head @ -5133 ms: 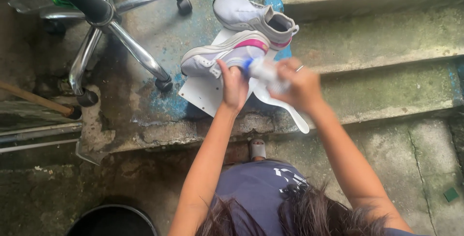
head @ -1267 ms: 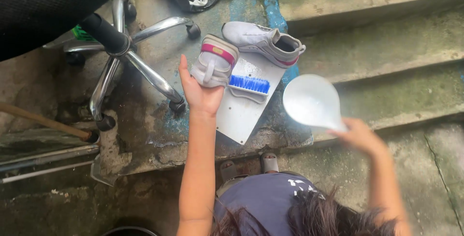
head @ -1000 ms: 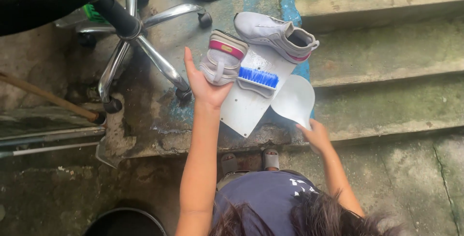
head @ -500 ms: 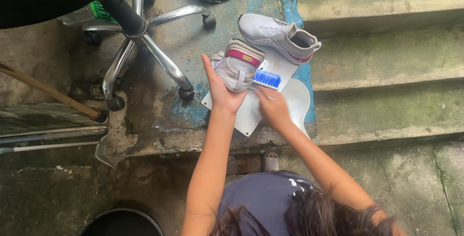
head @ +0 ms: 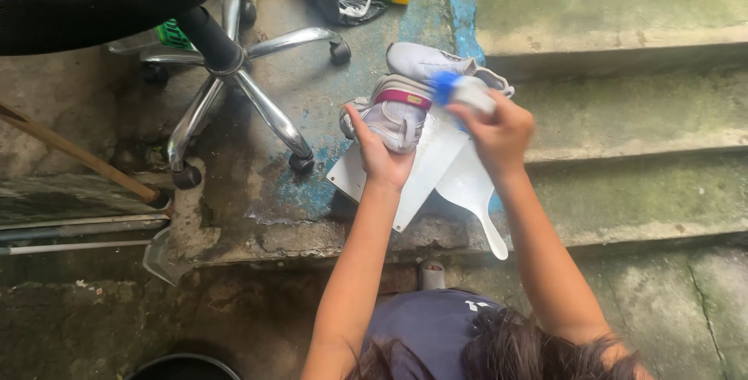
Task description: Manually scrub and wash a pair of sneakers using a brush and water.
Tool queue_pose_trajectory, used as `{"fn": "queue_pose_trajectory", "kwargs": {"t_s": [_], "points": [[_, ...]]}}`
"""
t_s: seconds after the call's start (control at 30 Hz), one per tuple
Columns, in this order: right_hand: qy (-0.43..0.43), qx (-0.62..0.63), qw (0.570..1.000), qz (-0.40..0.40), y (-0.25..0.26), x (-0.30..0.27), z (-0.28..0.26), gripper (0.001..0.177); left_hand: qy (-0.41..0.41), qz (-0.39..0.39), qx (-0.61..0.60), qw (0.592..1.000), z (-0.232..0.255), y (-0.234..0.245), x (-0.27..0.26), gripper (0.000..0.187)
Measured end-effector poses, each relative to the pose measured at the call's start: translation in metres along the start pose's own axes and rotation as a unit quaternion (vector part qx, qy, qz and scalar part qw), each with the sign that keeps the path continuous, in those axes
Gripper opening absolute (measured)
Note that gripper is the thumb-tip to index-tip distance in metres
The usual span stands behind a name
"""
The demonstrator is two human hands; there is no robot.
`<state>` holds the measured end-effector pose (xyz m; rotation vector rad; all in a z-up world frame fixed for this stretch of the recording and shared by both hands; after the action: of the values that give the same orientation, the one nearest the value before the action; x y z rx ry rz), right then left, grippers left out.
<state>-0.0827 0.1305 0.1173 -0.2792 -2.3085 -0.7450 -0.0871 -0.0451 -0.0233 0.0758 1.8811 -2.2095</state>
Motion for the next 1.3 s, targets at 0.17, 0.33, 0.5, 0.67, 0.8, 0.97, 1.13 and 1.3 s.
{"fn": "queue_pose_trajectory", "kwargs": {"t_s": [0.17,0.33,0.5,0.67,0.8,0.97,1.13,1.3], "points": [[0.153,-0.124,0.979,-0.053,-0.031,-0.020,-0.039,0.045,0.010,-0.065,-0.017,0.998,-0.015,0.013,0.024,0.082],[0.083,-0.178,0.976,-0.096,-0.024,-0.031,0.007,0.042,-0.060,0.069,0.041,0.995,0.001,0.032,0.025,0.068],[0.116,-0.078,0.988,-0.071,-0.048,-0.039,-0.014,0.038,-0.027,-0.046,0.008,0.999,0.003,0.024,0.023,0.080],[0.053,-0.082,0.990,-0.098,-0.038,-0.047,0.019,0.035,-0.023,-0.015,-0.012,1.000,0.026,0.016,0.016,0.085],[0.118,-0.056,0.989,-0.069,-0.061,-0.043,-0.029,0.039,0.015,-0.257,-0.074,0.963,0.005,0.052,0.030,0.082],[0.087,-0.091,0.983,-0.132,-0.065,-0.059,0.012,0.038,-0.033,-0.015,0.047,0.998,0.034,0.030,0.012,0.089],[0.078,-0.050,0.991,-0.096,-0.075,-0.052,-0.002,0.040,-0.023,-0.095,0.060,0.993,0.024,0.034,0.017,0.091],[0.023,-0.058,0.986,-0.153,-0.081,-0.062,0.029,0.036,-0.032,0.035,0.083,0.995,0.040,0.042,0.012,0.087]]}}
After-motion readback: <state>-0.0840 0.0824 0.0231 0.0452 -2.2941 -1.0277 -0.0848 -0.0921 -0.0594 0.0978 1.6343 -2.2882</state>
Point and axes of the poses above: each hand's wrist, its own x-axis towards the middle knuckle, its own y-axis out of the back of the hand, z = x × y, the point moved 10 cm from there along x, towards the middle knuckle, and after that the axes turned 6 degrees about z, right-handed, at the moved point
